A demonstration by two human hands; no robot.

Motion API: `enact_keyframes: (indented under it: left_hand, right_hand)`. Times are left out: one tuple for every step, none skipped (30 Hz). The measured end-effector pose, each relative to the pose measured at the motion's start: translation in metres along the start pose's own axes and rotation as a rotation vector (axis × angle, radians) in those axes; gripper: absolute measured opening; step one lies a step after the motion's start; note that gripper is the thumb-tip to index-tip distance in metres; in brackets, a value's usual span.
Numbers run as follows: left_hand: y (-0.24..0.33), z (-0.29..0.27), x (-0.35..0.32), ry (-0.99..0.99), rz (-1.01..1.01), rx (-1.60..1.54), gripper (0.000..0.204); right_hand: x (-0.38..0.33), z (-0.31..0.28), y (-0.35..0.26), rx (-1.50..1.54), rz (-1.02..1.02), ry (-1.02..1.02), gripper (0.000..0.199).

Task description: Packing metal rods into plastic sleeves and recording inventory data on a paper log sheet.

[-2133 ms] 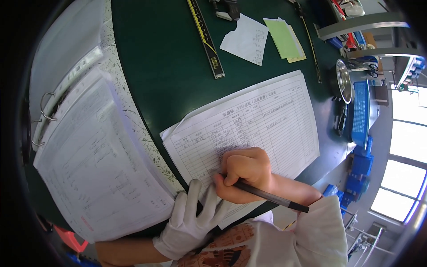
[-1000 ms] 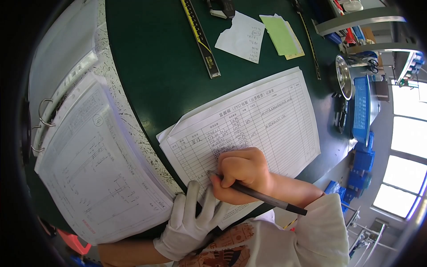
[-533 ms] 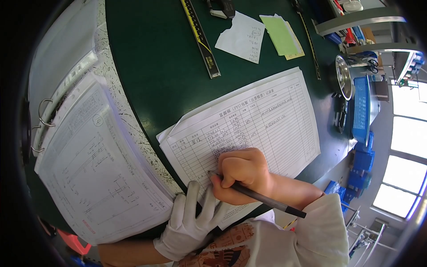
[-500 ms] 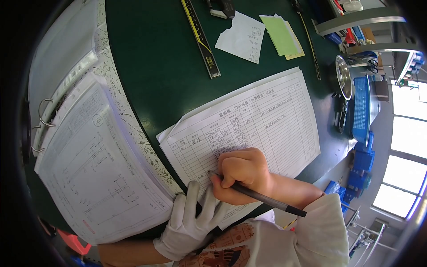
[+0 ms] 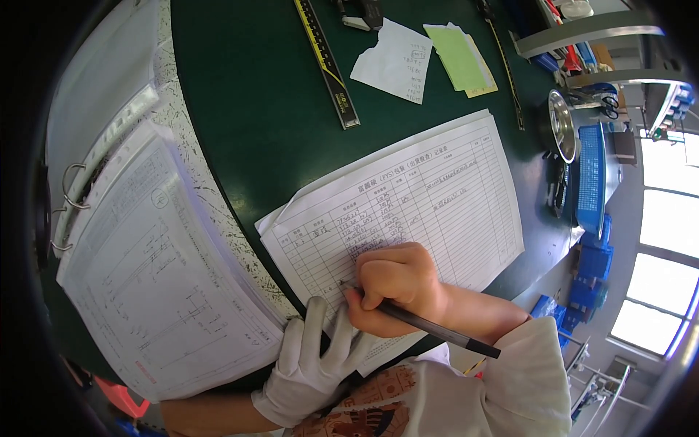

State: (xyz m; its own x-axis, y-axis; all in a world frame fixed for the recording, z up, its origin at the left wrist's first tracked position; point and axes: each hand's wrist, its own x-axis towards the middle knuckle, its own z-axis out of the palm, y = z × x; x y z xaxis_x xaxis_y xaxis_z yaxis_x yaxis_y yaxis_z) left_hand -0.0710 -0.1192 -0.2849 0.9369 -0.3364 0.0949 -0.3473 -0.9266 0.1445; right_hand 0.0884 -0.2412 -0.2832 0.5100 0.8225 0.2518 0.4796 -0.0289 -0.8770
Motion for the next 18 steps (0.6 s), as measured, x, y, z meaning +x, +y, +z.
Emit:
enact_keyframes:
  left_hand:
    - [0.0, 0.0001, 0.0002, 0.001, 0.002, 0.0, 0.043]
    - [-0.0006, 0.0008, 0.0, 0.001, 0.005, -0.017, 0.042]
    - [-0.0011, 0.0013, 0.0, 0.001, 0.008, -0.035, 0.041]
    - [-0.0017, 0.001, 0.0003, 0.002, 0.011, -0.035, 0.041]
    - [-0.0022, 0.0002, 0.0005, -0.001, 0.012, -0.031, 0.04]
    - [-0.0025, -0.0001, 0.0006, -0.004, 0.014, -0.027, 0.04]
    - [-0.0024, 0.0008, 0.0006, -0.005, 0.013, -0.027, 0.04]
    - [-0.002, 0.0022, 0.0008, 0.013, 0.007, -0.023, 0.04]
    - [-0.0019, 0.0027, 0.001, 0.031, 0.0, -0.02, 0.04]
    - [-0.0018, 0.0022, 0.0011, 0.032, 0.001, -0.021, 0.04]
    - [-0.0018, 0.0019, 0.0012, 0.029, -0.002, -0.029, 0.04]
    - [-0.0018, 0.0016, 0.0013, 0.026, -0.005, -0.038, 0.04]
    - [-0.0016, 0.0018, 0.0011, 0.027, -0.005, -0.038, 0.04]
    - [-0.0011, 0.0023, 0.0008, 0.026, -0.006, -0.044, 0.04]
    - [-0.0008, 0.0026, 0.0006, 0.025, -0.007, -0.05, 0.04]
    - [-0.0008, 0.0027, 0.0007, 0.025, -0.007, -0.051, 0.04]
    - [-0.001, 0.0025, 0.0005, 0.022, -0.006, -0.043, 0.04]
    - [-0.0013, 0.0022, 0.0003, 0.018, -0.005, -0.035, 0.04]
  right_hand:
    - [-0.0002, -0.0006, -0.0003, -0.004, 0.0, -0.008, 0.031]
    - [-0.0013, -0.0011, 0.0005, -0.006, 0.0, -0.006, 0.031]
    - [-0.003, -0.0018, 0.0017, -0.007, -0.003, 0.024, 0.031]
    - [-0.0041, -0.0025, 0.0022, -0.008, -0.006, 0.054, 0.031]
    - [-0.0033, -0.003, 0.0016, -0.007, -0.006, 0.054, 0.031]
    - [-0.0017, -0.0036, 0.0001, -0.026, 0.007, 0.039, 0.031]
    - [-0.0006, -0.004, -0.0004, -0.045, 0.019, 0.023, 0.031]
    - [-0.0006, -0.0046, -0.0004, -0.046, 0.02, 0.024, 0.031]
    - [-0.0007, -0.005, -0.0003, -0.031, 0.023, 0.023, 0.031]
    - [-0.0008, -0.0053, -0.0004, -0.016, 0.027, 0.022, 0.031]
    - [-0.0008, -0.0054, -0.0003, -0.016, 0.027, 0.022, 0.031]
    - [-0.0009, -0.0055, -0.0003, -0.013, 0.029, 0.017, 0.031]
    - [-0.0009, -0.0056, -0.0004, -0.011, 0.031, 0.013, 0.031]
    - [-0.0008, -0.0052, -0.0002, -0.011, 0.031, 0.013, 0.031]
    - [-0.0006, -0.0046, -0.0002, -0.02, 0.024, 0.012, 0.031]
    - [-0.0005, -0.0042, -0.0002, -0.029, 0.017, 0.01, 0.031]
    - [-0.0004, -0.0038, 0.0001, -0.028, 0.017, 0.01, 0.031]
    - [-0.0004, -0.0034, 0.0003, -0.025, 0.018, 0.017, 0.031]
